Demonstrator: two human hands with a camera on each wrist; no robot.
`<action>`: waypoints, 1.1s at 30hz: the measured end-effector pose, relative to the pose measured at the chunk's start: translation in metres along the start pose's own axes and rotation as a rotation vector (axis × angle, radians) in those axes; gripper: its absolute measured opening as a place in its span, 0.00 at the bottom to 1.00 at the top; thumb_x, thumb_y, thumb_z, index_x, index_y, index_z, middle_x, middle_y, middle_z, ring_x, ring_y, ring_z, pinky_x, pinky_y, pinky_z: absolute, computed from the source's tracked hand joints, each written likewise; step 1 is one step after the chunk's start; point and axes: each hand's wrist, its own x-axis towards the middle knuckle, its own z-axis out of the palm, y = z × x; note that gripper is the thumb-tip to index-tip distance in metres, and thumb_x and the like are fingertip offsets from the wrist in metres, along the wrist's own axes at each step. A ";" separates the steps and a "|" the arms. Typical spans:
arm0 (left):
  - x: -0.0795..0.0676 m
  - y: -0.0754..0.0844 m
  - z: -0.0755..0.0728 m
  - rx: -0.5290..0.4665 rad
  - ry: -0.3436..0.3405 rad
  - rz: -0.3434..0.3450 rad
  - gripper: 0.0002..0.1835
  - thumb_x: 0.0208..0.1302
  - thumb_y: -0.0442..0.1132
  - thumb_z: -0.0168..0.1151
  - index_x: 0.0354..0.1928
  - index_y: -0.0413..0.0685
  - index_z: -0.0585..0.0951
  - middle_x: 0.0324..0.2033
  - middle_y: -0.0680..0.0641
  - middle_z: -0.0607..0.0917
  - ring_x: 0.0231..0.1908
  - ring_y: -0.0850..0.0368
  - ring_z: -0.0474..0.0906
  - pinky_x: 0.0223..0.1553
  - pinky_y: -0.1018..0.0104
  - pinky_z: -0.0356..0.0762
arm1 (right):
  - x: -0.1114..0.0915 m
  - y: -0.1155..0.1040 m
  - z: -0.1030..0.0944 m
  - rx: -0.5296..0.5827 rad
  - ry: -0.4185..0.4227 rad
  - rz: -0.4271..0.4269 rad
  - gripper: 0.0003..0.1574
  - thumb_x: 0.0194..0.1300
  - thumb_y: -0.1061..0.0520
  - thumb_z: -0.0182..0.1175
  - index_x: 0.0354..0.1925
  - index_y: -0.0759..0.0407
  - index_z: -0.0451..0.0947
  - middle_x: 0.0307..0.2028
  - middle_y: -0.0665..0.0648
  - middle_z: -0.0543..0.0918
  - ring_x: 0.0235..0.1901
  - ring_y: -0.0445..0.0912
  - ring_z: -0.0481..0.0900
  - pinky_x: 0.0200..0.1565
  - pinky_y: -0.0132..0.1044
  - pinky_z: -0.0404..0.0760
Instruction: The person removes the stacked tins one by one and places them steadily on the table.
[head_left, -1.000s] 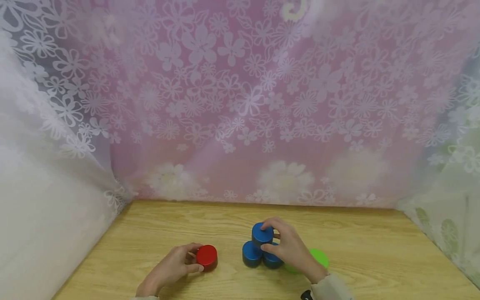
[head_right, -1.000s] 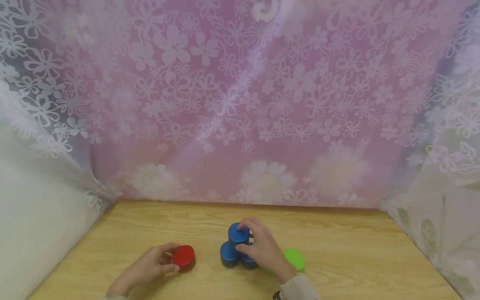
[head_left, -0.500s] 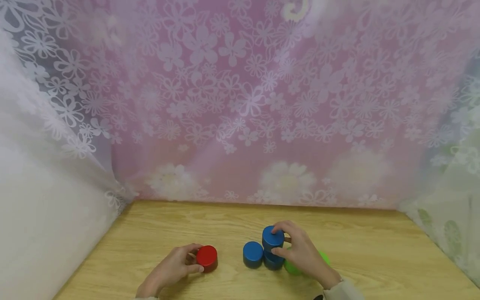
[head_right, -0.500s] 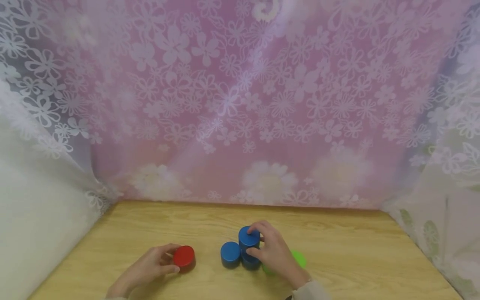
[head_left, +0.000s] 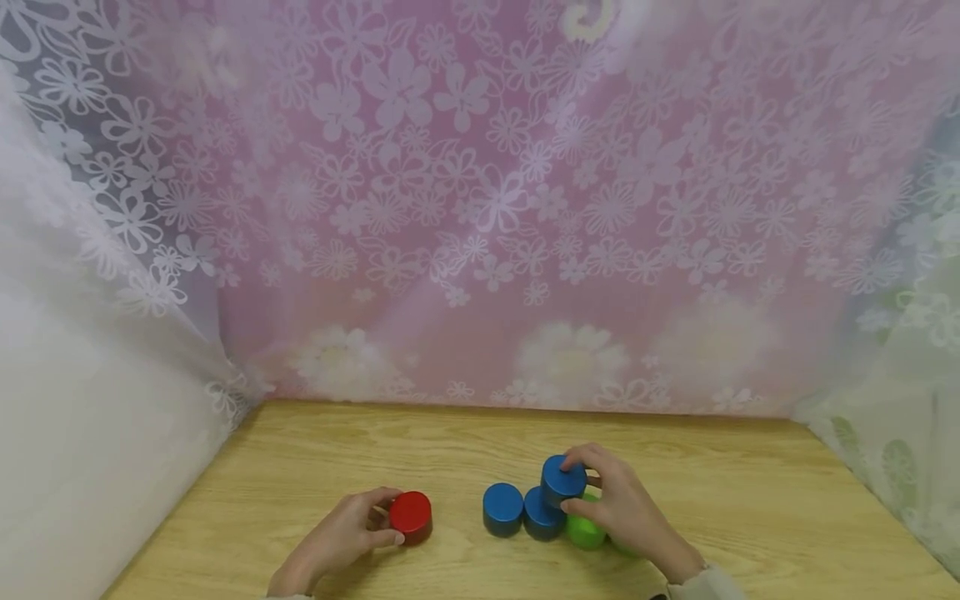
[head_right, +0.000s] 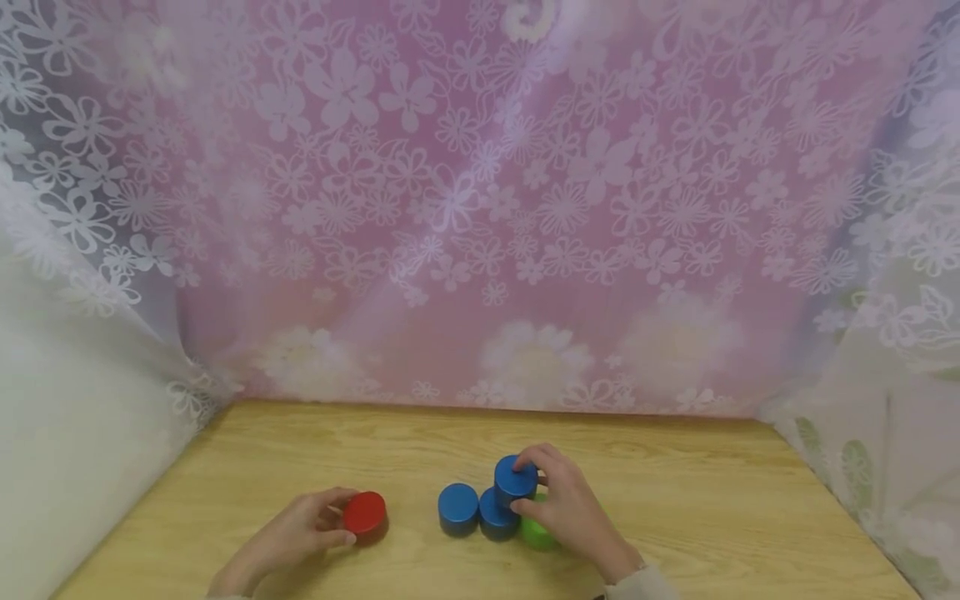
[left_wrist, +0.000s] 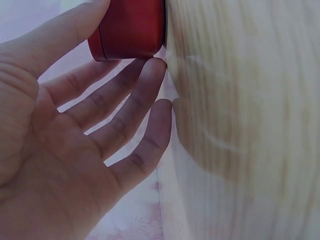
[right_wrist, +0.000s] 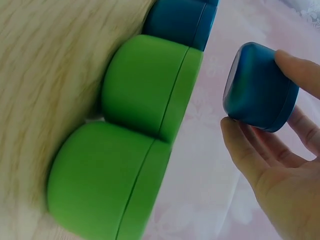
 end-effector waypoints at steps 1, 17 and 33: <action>0.000 0.000 0.000 0.001 0.001 -0.001 0.30 0.61 0.34 0.74 0.61 0.25 0.75 0.48 0.41 0.85 0.44 0.44 0.83 0.47 0.49 0.83 | -0.001 0.000 -0.001 0.001 0.003 -0.002 0.24 0.52 0.70 0.77 0.45 0.59 0.78 0.50 0.60 0.79 0.51 0.63 0.80 0.47 0.50 0.85; -0.004 -0.001 0.002 -0.010 -0.004 -0.020 0.30 0.61 0.34 0.74 0.61 0.26 0.75 0.49 0.41 0.85 0.44 0.44 0.83 0.47 0.49 0.83 | -0.019 0.011 -0.026 -0.042 0.084 0.042 0.26 0.48 0.72 0.78 0.44 0.60 0.79 0.49 0.61 0.80 0.50 0.63 0.81 0.44 0.47 0.87; -0.001 -0.002 0.001 -0.001 0.003 0.006 0.31 0.61 0.35 0.74 0.61 0.26 0.74 0.47 0.41 0.86 0.44 0.44 0.84 0.45 0.53 0.84 | -0.032 0.027 -0.052 -0.118 0.131 0.036 0.27 0.47 0.72 0.78 0.45 0.63 0.79 0.48 0.63 0.80 0.47 0.63 0.82 0.40 0.47 0.87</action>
